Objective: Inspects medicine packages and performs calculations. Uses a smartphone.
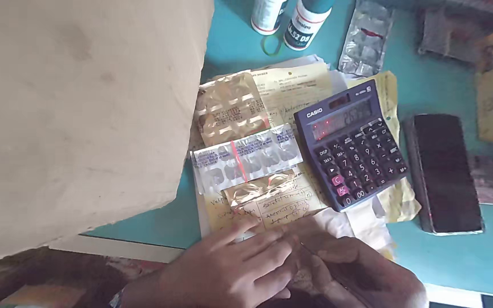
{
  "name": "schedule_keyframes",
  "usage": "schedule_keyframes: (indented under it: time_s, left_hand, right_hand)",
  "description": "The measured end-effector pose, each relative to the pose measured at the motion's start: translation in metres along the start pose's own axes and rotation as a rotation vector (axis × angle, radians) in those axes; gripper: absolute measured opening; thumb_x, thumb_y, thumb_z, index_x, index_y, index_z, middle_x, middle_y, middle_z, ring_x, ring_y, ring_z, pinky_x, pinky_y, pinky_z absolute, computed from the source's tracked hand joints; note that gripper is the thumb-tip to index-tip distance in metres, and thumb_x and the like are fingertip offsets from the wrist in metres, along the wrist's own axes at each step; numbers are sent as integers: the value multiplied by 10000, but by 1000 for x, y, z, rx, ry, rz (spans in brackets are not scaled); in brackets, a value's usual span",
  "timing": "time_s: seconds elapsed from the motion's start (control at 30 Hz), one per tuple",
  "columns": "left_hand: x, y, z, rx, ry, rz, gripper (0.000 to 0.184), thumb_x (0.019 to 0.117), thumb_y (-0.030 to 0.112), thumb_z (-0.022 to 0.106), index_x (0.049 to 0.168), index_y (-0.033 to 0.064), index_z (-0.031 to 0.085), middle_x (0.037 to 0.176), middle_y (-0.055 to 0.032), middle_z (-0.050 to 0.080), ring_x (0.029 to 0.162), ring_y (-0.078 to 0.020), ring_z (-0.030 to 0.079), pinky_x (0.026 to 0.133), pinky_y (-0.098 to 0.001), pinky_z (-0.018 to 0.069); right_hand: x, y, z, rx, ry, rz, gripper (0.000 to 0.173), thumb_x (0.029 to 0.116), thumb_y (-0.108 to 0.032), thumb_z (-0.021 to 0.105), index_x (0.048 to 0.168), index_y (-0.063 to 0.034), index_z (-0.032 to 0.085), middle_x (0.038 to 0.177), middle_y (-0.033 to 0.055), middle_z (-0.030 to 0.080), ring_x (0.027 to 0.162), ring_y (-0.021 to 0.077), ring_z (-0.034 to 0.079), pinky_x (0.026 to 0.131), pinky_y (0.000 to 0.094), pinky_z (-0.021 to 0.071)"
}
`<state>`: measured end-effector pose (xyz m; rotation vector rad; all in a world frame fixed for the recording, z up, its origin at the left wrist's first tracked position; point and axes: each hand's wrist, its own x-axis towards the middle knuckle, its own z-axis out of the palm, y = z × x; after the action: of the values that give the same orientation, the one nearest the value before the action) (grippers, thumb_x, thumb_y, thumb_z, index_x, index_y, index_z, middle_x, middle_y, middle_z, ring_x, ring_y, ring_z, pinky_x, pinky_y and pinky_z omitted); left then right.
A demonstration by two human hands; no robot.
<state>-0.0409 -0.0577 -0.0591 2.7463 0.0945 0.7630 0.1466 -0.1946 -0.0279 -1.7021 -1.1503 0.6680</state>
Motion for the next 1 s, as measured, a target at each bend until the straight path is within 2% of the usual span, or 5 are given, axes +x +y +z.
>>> schedule_keyframes:
  time_s: [0.4,0.5,0.63,0.77,1.0]
  left_hand:
    - [2,-2,3,-1,76,32,307,1064,406,495,1067,182,705,1164,-44,719,1221,-165,628,1082,-341,422]
    - [0,-4,3,-108,196,27,301,1065,380,506,1104,166,715,1156,-56,717,1184,-164,635,1093,-325,413]
    - [3,-7,-10,-308,332,-153,306,1077,267,500,1147,78,730,1194,-121,708,1221,-189,626,1077,-318,472]
    - [27,-13,-35,76,78,-519,478,1043,311,491,1428,41,578,1497,-187,526,1410,-319,486,1130,-462,420]
    - [43,-13,-37,224,-21,-636,627,888,282,771,1405,-6,566,1290,-219,655,1256,-372,603,1073,-507,461]
  right_hand:
    - [2,-7,-27,-147,40,-150,123,927,-129,696,1040,-123,647,983,-96,708,828,-92,656,731,107,576]
    - [6,-12,-61,-424,98,-214,235,982,-95,642,1091,107,688,967,151,698,859,-6,644,800,134,536]
    - [17,-10,-82,-816,119,35,384,1034,-230,588,965,133,690,881,301,683,741,312,663,697,439,533]
    - [30,-4,-85,-874,77,248,520,1022,-382,549,1008,119,690,928,334,674,846,511,653,745,701,454]
    - [56,-37,-71,-790,-58,-460,295,1034,-182,568,1071,73,712,971,275,716,851,409,712,737,531,569]
